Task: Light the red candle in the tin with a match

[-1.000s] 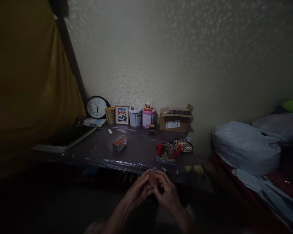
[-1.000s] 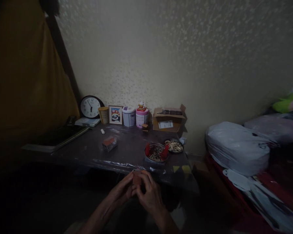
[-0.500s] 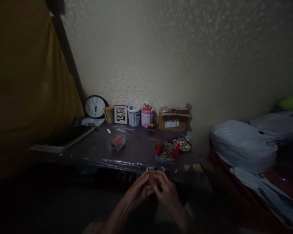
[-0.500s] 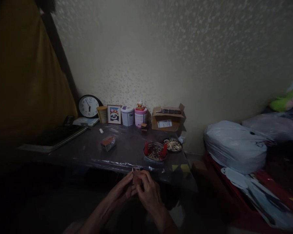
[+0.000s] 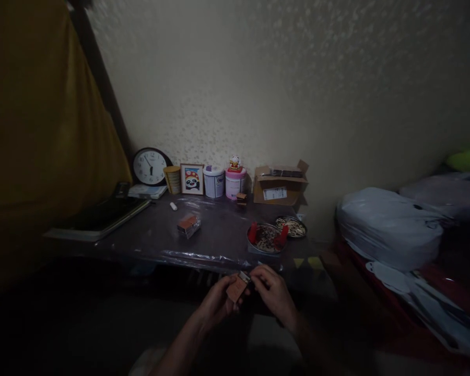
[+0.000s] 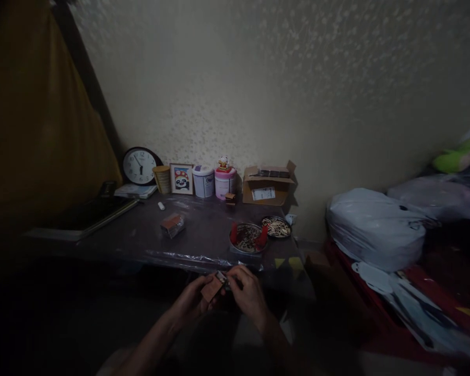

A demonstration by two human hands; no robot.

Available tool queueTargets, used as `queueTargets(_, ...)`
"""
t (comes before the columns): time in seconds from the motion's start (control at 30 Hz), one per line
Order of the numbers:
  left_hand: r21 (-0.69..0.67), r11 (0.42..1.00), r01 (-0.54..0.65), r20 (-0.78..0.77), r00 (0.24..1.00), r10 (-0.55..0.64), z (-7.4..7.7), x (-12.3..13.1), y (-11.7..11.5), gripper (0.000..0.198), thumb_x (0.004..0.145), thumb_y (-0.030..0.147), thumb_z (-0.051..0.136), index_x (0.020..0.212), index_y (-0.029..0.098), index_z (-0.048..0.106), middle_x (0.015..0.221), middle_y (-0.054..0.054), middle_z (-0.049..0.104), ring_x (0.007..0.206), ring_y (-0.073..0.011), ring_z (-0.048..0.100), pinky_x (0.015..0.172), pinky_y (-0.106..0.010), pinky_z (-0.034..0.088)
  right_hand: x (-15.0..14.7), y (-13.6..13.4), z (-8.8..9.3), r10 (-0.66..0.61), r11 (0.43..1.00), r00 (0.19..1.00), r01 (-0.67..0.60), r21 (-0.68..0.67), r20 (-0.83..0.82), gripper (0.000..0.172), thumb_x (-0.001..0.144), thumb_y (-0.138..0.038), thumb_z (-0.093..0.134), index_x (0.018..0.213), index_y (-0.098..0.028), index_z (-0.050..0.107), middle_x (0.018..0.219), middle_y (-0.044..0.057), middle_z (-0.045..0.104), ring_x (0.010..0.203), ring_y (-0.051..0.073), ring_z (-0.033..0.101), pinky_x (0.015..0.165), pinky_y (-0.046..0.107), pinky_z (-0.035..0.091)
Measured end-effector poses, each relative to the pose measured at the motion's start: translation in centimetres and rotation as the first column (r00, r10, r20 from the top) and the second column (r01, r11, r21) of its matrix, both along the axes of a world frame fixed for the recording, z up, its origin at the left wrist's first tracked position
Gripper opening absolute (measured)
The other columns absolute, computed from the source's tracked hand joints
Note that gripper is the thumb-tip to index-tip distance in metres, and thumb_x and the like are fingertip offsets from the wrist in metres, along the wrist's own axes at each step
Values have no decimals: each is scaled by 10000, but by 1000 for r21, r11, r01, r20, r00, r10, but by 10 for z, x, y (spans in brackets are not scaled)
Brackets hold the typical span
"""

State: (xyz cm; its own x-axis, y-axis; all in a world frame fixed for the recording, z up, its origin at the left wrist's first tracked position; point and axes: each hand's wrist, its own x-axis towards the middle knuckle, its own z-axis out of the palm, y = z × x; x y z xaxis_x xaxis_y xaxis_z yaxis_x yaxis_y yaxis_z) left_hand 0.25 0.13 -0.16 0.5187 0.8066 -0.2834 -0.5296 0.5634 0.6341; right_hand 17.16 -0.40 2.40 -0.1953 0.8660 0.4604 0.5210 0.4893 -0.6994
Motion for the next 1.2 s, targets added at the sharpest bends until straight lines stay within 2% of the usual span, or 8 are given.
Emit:
queueTargets(0.2,51,998,24,-180,984,-15,1,4,-4,262,749,264,481,917,124,625,630,-35,668,406,-87,517,376,-184,328,-2,-3,-6,102,991,986,-91,-94,129,160,840,-190,494,815,-232,646,845,1,601,760,130,600,674,224,468)
queueTargets(0.43,55,993,105,-365,928,-78,-10,7,-2,230,678,278,521,766,109,650,511,-5,619,343,-81,471,340,-187,277,1,-7,-3,179,955,915,-73,-288,361,124,780,-196,553,784,-229,672,836,-16,606,679,103,571,599,187,396)
queueTargets(0.53,52,990,129,-420,902,-96,-10,9,-2,212,669,276,512,721,120,645,463,15,586,315,-73,438,333,-186,262,1,-8,-2,185,950,893,-55,-309,410,125,771,-174,552,741,-218,665,814,-18,612,686,104,573,612,189,375)
queueTargets(0.7,68,987,143,-487,868,-92,-6,7,-4,241,695,317,470,637,141,624,433,32,550,311,-64,426,332,-178,262,0,-8,-3,179,959,887,-61,-276,426,181,825,-196,492,759,-214,660,818,-7,626,749,121,587,654,202,365)
queueTargets(0.87,92,975,203,-538,834,-123,-13,7,-2,253,674,309,481,740,141,659,509,17,604,314,-69,442,327,-181,277,3,-6,-9,214,943,888,-79,-323,408,114,755,-180,561,752,-224,667,836,-18,629,731,118,589,633,193,369)
queueTargets(1.0,142,959,244,-581,805,-118,-18,10,0,255,661,292,480,730,137,671,501,10,606,300,-75,435,317,-187,271,4,-5,-14,216,936,890,-71,-346,401,100,723,-177,580,700,-216,669,806,-15,627,733,123,592,633,192,377)
queueTargets(1.2,223,932,285,-603,792,-98,-21,9,1,291,682,316,499,812,140,691,476,18,583,332,-99,458,354,-202,317,1,-6,-12,208,929,894,-54,-367,397,105,688,-151,564,687,-189,662,750,0,614,659,122,574,576,196,365)
